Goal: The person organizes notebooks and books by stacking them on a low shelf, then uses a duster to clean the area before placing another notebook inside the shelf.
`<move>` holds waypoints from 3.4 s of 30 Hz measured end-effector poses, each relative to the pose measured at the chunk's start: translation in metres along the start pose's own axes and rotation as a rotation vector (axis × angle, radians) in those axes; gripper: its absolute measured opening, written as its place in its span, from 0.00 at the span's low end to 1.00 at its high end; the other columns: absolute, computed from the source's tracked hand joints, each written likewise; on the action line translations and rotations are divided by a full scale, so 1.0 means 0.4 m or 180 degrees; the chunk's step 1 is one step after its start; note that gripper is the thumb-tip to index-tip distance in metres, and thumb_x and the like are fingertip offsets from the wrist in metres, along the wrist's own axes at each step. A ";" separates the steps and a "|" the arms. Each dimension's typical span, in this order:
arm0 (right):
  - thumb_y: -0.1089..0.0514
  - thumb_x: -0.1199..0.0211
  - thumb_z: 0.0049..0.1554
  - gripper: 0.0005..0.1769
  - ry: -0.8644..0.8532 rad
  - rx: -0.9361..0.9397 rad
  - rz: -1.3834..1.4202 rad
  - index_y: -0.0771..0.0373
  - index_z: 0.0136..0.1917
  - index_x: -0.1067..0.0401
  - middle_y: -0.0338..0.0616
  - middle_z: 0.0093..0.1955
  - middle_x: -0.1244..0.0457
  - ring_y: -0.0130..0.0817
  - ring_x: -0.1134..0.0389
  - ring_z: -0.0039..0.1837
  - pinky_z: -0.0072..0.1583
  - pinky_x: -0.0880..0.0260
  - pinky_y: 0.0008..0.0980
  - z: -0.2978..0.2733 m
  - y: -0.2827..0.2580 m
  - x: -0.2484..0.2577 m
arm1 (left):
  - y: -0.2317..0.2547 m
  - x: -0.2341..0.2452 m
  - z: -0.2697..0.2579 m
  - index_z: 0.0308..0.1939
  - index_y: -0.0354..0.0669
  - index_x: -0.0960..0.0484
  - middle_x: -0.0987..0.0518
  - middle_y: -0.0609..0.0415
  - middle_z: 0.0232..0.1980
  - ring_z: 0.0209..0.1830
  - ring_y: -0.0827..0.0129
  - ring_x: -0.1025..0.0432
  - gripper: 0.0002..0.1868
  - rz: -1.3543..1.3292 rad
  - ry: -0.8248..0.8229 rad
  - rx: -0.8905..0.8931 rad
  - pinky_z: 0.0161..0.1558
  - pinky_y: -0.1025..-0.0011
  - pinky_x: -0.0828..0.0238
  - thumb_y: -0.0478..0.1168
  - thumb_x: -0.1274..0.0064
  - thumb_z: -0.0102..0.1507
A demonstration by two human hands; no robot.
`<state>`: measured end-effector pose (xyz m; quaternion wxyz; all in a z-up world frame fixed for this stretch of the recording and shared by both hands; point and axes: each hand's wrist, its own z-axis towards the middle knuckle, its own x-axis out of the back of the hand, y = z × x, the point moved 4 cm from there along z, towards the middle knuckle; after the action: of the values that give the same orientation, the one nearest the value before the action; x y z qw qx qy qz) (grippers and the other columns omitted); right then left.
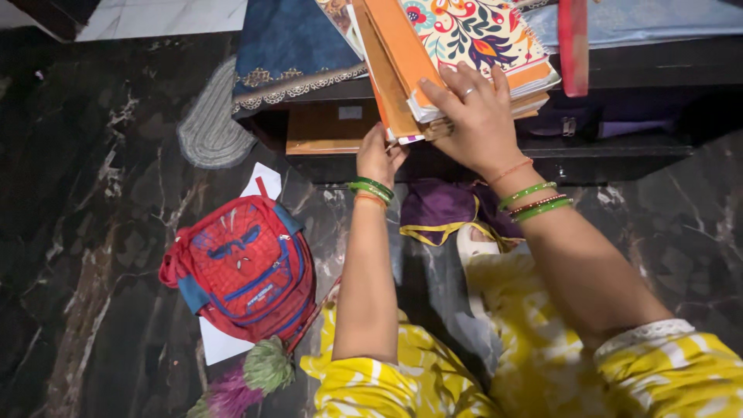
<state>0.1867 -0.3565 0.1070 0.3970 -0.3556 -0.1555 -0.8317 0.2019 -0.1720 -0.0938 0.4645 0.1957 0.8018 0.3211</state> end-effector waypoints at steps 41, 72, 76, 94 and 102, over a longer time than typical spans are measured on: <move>0.47 0.21 0.50 0.41 -0.0114 -0.0196 0.0157 0.45 0.75 0.31 0.42 0.75 0.39 0.48 0.44 0.78 0.78 0.57 0.64 -0.065 0.059 -0.014 | 0.408 0.111 -0.429 0.55 0.33 0.28 0.24 0.50 0.44 0.42 0.62 0.24 0.17 -0.0001 0.0622 -0.2180 0.41 0.61 0.23 0.46 0.55 0.76; 0.28 0.28 0.46 0.75 -0.2093 -0.3126 0.1768 0.76 0.81 0.66 0.84 0.78 0.65 0.70 0.59 0.79 0.76 0.54 0.45 -0.255 -0.276 -0.418 | 0.429 0.600 -0.305 0.55 0.32 0.25 0.18 0.37 0.51 0.48 0.46 0.20 0.24 -0.0904 0.0343 -0.0790 0.54 0.50 0.22 0.53 0.50 0.69; 0.27 0.28 0.48 0.71 -0.2014 -0.2932 0.1756 0.81 0.79 0.60 0.80 0.75 0.53 0.66 0.53 0.79 0.76 0.49 0.45 -0.263 -0.208 -0.462 | 0.405 0.618 -0.278 0.53 0.28 0.24 0.18 0.37 0.50 0.46 0.47 0.20 0.24 -0.0895 0.0550 -0.0801 0.51 0.50 0.21 0.50 0.48 0.68; 0.51 0.43 0.64 0.22 -0.1712 -0.3915 0.3971 0.76 0.56 0.27 0.51 0.47 0.28 0.37 0.24 0.44 0.45 0.27 0.37 -0.316 -0.072 -0.620 | 0.404 0.499 -0.335 0.60 0.27 0.26 0.20 0.35 0.58 0.58 0.46 0.24 0.35 -0.1227 -0.0402 -0.0437 0.64 0.50 0.29 0.58 0.49 0.64; 0.50 0.44 0.64 0.22 -0.1438 -0.4761 0.2829 0.74 0.55 0.26 0.55 0.48 0.31 0.44 0.32 0.46 0.45 0.36 0.45 -0.365 0.014 -0.654 | 0.203 0.624 -0.082 0.56 0.40 0.27 0.22 0.47 0.54 0.55 0.55 0.24 0.18 0.0281 0.0702 0.0684 0.55 0.47 0.24 0.31 0.54 0.62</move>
<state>0.2353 -0.2953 -0.1822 0.3068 -0.7037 0.5043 -0.3955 0.0520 0.0279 -0.1800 0.3355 0.2429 0.8682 0.2732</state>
